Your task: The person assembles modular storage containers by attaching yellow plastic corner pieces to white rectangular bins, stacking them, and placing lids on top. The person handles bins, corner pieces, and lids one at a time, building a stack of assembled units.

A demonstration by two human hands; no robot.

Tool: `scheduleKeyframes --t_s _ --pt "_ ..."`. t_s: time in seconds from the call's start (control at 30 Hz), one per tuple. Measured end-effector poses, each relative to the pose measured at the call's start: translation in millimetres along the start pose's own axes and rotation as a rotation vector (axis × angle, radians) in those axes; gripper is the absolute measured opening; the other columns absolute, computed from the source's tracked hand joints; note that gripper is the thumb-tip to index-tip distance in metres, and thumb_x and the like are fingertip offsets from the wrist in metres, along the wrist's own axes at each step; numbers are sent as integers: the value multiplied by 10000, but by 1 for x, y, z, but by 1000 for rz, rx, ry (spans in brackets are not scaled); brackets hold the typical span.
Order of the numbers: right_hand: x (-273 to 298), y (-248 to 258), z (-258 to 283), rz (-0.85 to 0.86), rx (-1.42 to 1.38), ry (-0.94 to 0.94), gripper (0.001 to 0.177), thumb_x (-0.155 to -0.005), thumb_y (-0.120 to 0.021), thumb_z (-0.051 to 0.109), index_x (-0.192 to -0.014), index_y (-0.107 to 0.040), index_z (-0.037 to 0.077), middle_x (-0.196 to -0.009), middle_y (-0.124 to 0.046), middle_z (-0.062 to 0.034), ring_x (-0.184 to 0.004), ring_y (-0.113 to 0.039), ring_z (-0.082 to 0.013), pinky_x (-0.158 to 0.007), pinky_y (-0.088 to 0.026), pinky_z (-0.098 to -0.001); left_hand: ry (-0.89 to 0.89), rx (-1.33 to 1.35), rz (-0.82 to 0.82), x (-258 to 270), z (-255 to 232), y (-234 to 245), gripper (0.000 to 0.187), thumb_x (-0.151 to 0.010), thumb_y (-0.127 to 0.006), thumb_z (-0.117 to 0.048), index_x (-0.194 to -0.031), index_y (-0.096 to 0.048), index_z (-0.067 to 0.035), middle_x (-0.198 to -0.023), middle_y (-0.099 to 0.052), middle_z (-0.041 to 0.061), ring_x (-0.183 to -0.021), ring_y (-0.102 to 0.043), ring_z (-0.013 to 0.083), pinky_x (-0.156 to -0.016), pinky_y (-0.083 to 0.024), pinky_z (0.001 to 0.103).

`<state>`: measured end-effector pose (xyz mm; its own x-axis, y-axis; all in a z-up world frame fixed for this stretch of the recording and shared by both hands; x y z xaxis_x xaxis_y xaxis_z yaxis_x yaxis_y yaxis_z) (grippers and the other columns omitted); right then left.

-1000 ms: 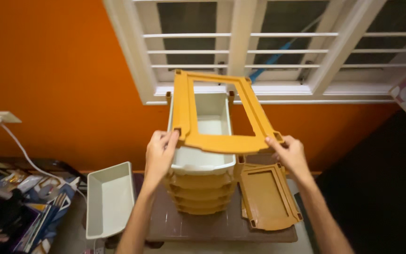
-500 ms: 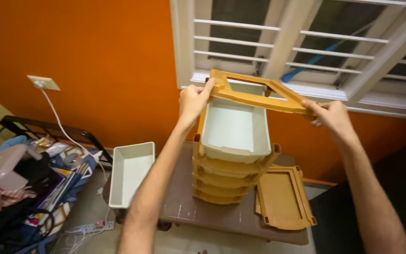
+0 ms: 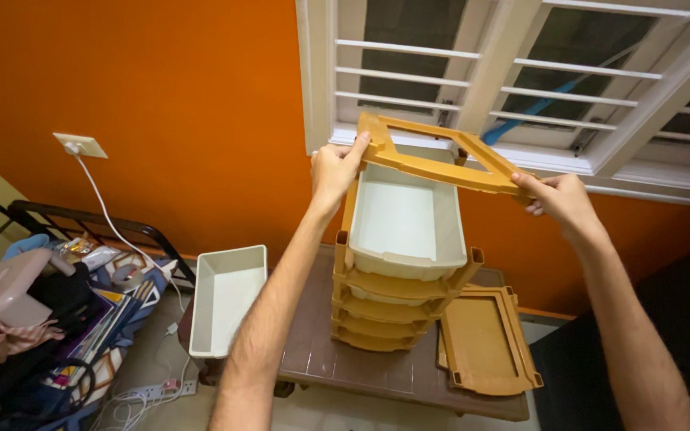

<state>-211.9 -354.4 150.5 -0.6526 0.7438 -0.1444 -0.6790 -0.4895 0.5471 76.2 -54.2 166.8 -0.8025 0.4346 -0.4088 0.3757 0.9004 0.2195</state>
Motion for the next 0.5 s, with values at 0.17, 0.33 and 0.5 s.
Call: scheduleKeyframes --t_s 0.17,0.33,0.5 --pt "0 -2 5 9 12 14 611 -897 -752 500 -926 -764 -109 -738 -725 -165 -579 -642 -147 -556 -508 -260 73 57 6 -6 9 3 642 -888 -682 -559 -555 -678 -10 -453 -520 0 -486 -498 90 -508 -421 321" --pt "-4 -6 11 6 -3 30 625 -911 -754 520 -926 -763 -105 -743 -718 -151 -580 -634 -145 -556 -510 -261 140 31 -5 -16 18 8 708 -880 -714 -588 -524 -583 9 -486 -438 -7 -519 -440 92 -509 -390 321" --pt "-8 -7 11 1 23 14 659 -912 -756 545 -923 -752 -114 -727 -708 -154 -581 -651 -148 -552 -517 -269 141 87 19 -18 30 8 702 -846 -719 -610 -522 -616 4 -489 -521 -16 -524 -526 76 -548 -466 282"
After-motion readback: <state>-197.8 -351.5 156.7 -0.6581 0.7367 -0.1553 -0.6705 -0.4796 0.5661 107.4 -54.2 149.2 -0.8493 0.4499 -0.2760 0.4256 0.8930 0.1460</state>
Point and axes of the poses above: each hand's wrist, its own x-axis away from the middle knuckle, its own y-axis out of the back of the hand, z = x × y, the point moved 1 cm from there along -x, towards the middle knuckle
